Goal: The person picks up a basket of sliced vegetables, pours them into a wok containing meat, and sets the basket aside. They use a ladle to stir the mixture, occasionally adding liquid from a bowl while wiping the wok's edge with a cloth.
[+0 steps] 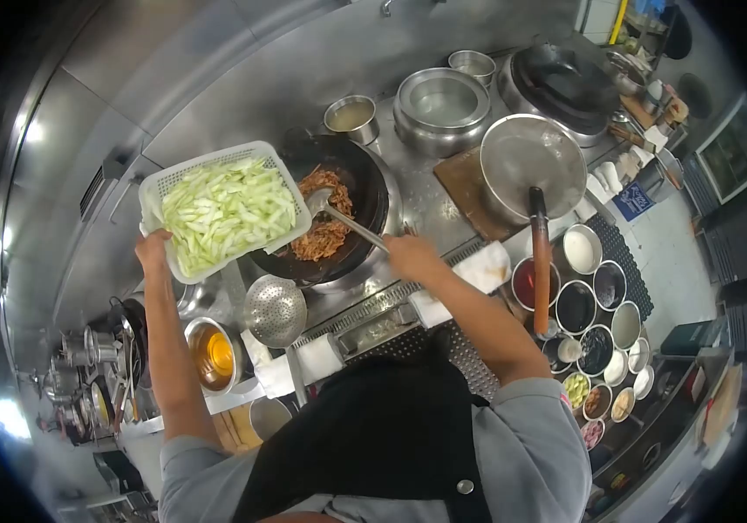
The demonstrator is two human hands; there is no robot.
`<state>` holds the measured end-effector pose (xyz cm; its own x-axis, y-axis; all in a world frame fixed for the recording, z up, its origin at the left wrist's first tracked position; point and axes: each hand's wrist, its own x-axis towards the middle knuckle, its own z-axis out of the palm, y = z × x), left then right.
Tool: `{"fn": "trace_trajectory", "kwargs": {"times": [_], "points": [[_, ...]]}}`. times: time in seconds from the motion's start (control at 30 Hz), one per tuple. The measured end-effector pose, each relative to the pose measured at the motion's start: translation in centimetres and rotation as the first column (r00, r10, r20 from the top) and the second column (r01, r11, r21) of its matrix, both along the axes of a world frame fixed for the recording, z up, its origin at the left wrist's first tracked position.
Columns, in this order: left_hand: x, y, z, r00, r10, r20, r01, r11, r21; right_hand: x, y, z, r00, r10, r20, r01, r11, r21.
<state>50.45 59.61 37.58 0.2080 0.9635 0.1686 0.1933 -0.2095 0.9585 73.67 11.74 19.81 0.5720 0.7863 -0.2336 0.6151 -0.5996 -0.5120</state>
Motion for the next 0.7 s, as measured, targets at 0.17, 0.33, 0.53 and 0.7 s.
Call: {"fn": "trace_trajectory", "kwargs": {"times": [0.17,0.33,0.53,0.7], "points": [[1.8,0.4,-0.7,0.994,0.014,-0.112,-0.005,0.996,0.087,0.5,-4.7,3.5,1.000,-0.015,-0.026,0.015,1.000,0.002],[3.3,0.3,-0.1,0.952,0.109,-0.285,-0.007,0.943,0.334,-0.2,-6.6,4.3,0.980,-0.143,-0.139,0.164,0.974,0.157],[4.8,-1.0,1.5,0.948,0.055,-0.314,0.073,0.921,0.384,-2.4,-4.6,4.3,0.961,-0.127,-0.248,0.201,0.932,0.301],[5.7,0.1,1.2,0.924,0.050,-0.380,0.147,0.868,0.473,-6.0,-2.5,4.5,0.916,-0.082,-0.394,0.266,0.858,0.439]]}}
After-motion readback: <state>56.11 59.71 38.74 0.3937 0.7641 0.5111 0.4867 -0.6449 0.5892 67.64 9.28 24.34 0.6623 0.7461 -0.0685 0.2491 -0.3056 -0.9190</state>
